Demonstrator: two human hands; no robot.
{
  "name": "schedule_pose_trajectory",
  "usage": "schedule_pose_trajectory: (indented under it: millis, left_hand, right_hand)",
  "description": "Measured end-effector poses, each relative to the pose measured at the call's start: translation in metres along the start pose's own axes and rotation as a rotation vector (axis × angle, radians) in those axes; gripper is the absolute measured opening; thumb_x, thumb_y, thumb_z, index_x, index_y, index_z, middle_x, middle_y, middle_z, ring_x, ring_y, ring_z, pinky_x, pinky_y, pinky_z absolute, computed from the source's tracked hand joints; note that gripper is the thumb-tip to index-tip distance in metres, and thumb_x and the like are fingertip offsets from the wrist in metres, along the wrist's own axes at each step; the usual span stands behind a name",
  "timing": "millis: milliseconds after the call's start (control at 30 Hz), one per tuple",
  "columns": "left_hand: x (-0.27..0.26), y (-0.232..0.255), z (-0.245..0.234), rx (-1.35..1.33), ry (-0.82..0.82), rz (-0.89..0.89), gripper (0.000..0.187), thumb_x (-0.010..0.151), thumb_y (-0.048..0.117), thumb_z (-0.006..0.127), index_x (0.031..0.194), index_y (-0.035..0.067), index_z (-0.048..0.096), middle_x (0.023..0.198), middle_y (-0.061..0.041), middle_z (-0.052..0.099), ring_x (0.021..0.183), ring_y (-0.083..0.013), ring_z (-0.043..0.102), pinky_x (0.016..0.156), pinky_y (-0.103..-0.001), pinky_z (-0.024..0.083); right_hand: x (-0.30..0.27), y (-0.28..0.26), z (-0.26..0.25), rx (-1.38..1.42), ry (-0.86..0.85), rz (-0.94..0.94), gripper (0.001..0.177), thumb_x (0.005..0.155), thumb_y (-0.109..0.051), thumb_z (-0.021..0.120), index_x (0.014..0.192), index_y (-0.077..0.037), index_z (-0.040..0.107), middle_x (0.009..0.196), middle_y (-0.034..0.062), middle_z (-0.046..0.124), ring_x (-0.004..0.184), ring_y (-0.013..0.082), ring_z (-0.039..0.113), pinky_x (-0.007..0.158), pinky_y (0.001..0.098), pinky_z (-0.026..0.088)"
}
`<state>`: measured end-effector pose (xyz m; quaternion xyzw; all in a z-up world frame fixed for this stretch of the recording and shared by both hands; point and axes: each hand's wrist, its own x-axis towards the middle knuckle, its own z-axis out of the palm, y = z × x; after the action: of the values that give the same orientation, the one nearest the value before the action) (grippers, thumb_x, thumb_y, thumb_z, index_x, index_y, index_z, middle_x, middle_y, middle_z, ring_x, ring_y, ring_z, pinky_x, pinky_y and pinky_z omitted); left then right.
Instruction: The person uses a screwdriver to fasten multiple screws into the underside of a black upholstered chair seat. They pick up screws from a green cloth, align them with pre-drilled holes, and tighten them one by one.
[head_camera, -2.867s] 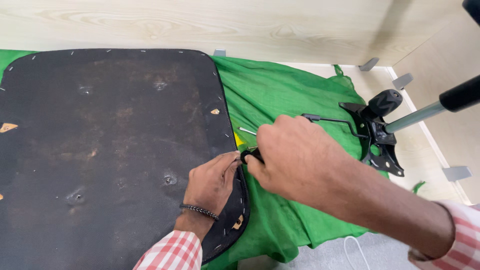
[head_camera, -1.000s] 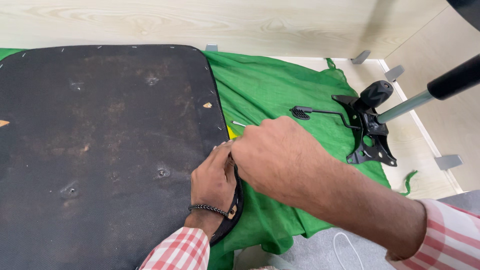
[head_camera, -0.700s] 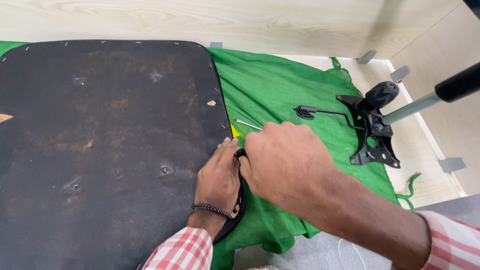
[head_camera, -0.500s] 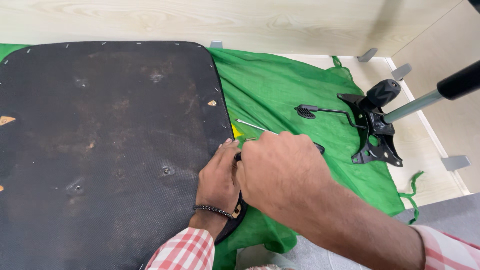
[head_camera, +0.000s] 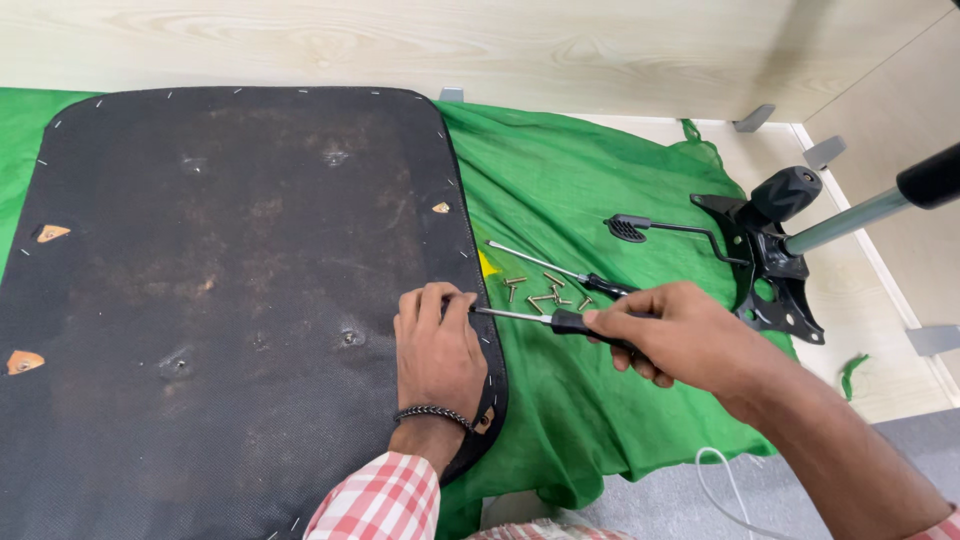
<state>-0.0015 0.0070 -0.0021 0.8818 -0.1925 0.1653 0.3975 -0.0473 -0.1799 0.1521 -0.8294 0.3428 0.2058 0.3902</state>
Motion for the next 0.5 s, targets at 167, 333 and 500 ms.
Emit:
schedule_pose_trajectory:
  millis: [167,333,500]
  left_hand:
    - [0.003,0.002,-0.001,0.033,-0.022,0.005,0.023,0.083,0.001,0.065,0.105,0.002,0.071,0.113,-0.01,0.06,0.113,-0.0309,0.053,0.094,-0.045,0.044]
    - [0.008,0.004,-0.002,0.057,-0.059,0.02,0.021,0.081,0.003,0.067,0.101,0.005,0.071,0.112,-0.008,0.059,0.112,-0.0299,0.053,0.094,-0.045,0.043]
    - [0.017,0.011,0.0,0.069,-0.176,0.08,0.021,0.081,0.012,0.071,0.102,0.005,0.071,0.109,-0.01,0.058,0.111,-0.0297,0.052,0.094,-0.046,0.04]
  right_hand:
    - [0.026,0.062,-0.002,0.403,-0.068,0.063,0.024,0.093,-0.03,0.07,0.093,-0.006,0.074,0.079,0.0035,0.065,0.07,0.0125,0.057,0.063,0.0316,0.046]
    - [0.052,0.098,0.014,0.683,-0.067,0.15,0.022,0.086,-0.015,0.073,0.106,-0.012,0.065,0.089,0.0037,0.071,0.078,0.014,0.063,0.067,0.0342,0.05]
    - [0.072,0.113,0.035,0.595,-0.001,0.151,0.033,0.08,-0.007,0.079,0.109,-0.014,0.065,0.088,0.0048,0.07,0.081,0.0154,0.064,0.067,0.0344,0.05]
